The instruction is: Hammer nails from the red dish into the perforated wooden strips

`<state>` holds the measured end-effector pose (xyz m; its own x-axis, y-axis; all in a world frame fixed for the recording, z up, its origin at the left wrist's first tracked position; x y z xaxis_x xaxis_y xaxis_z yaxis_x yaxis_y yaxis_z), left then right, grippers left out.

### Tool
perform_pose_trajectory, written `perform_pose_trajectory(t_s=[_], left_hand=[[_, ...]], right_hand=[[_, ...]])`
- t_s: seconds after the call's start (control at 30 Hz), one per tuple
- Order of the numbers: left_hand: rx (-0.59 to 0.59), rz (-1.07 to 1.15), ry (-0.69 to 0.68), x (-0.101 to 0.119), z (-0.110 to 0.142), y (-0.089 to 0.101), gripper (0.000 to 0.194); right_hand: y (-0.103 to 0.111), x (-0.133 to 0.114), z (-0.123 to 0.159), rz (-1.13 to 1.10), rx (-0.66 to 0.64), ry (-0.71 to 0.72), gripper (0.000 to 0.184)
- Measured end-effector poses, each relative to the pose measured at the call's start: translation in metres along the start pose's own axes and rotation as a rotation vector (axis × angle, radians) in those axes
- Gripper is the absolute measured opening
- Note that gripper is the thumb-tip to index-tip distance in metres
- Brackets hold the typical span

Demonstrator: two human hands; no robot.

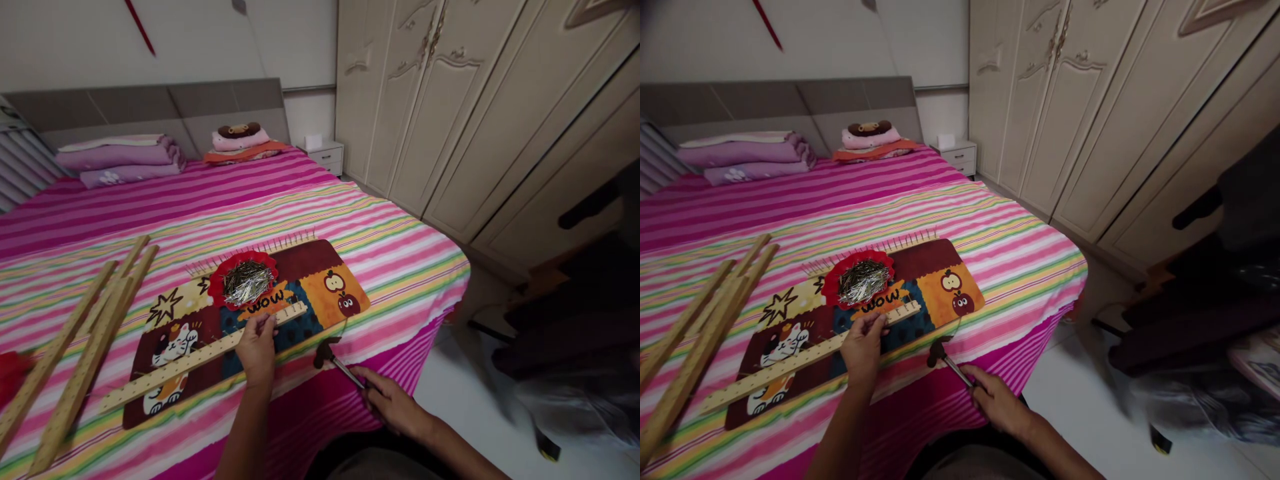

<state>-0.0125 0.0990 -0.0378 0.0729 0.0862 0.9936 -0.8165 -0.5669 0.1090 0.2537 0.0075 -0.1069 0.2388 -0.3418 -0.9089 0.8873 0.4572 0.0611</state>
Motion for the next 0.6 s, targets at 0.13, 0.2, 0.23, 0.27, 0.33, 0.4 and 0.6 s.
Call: perform_pose_trajectory(t_s=[0.13, 0.2, 0.23, 0.27, 0.33, 0.4, 0.6], left_hand=[[-0.040, -0.046, -0.019, 0.000, 0.001, -0.003, 0.025], [-0.039, -0.088, -0.027, -0.001, 0.003, -0.002, 0.025], [-0.033, -0.110, -0.027, -0.002, 0.004, -0.002, 0.026], [-0.030, -0.128, -0.028, -0.003, 0.004, -0.002, 0.026], [-0.031, -0.152, -0.025, -0.004, 0.005, -0.002, 0.026], [-0.039, -0.182, -0.020, -0.004, 0.005, -0.003, 0.028], [-0.023, -0.414, -0.139, 0.007, 0.006, -0.003, 0.025]], right_hand=[[0.000, -0.002, 0.001, 0.002, 0.003, 0.037, 0.043], [0.001, 0.001, 0.000, 0.009, 0.006, 0.052, 0.043], [0.001, 0.003, -0.001, 0.015, 0.008, 0.058, 0.043], [0.001, 0.005, -0.002, 0.021, 0.009, 0.065, 0.044], [0.002, 0.009, -0.004, 0.033, 0.013, 0.081, 0.044], [0.004, 0.010, -0.006, 0.048, 0.021, 0.099, 0.044], [0.006, -0.005, 0.002, 0.116, 0.054, 0.158, 0.042]])
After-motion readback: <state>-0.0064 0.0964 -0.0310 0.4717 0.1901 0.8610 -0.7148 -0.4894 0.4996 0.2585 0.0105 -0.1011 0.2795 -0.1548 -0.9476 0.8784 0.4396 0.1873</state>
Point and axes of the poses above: each hand's wrist, its own z-axis away from the middle knuckle, its own y-axis out of the back of the hand, x = y × z, the point moved 7 cm from there along -z, towards the middle knuckle, and after that the axes turned 4 degrees about -x, right-handed, at the moved point
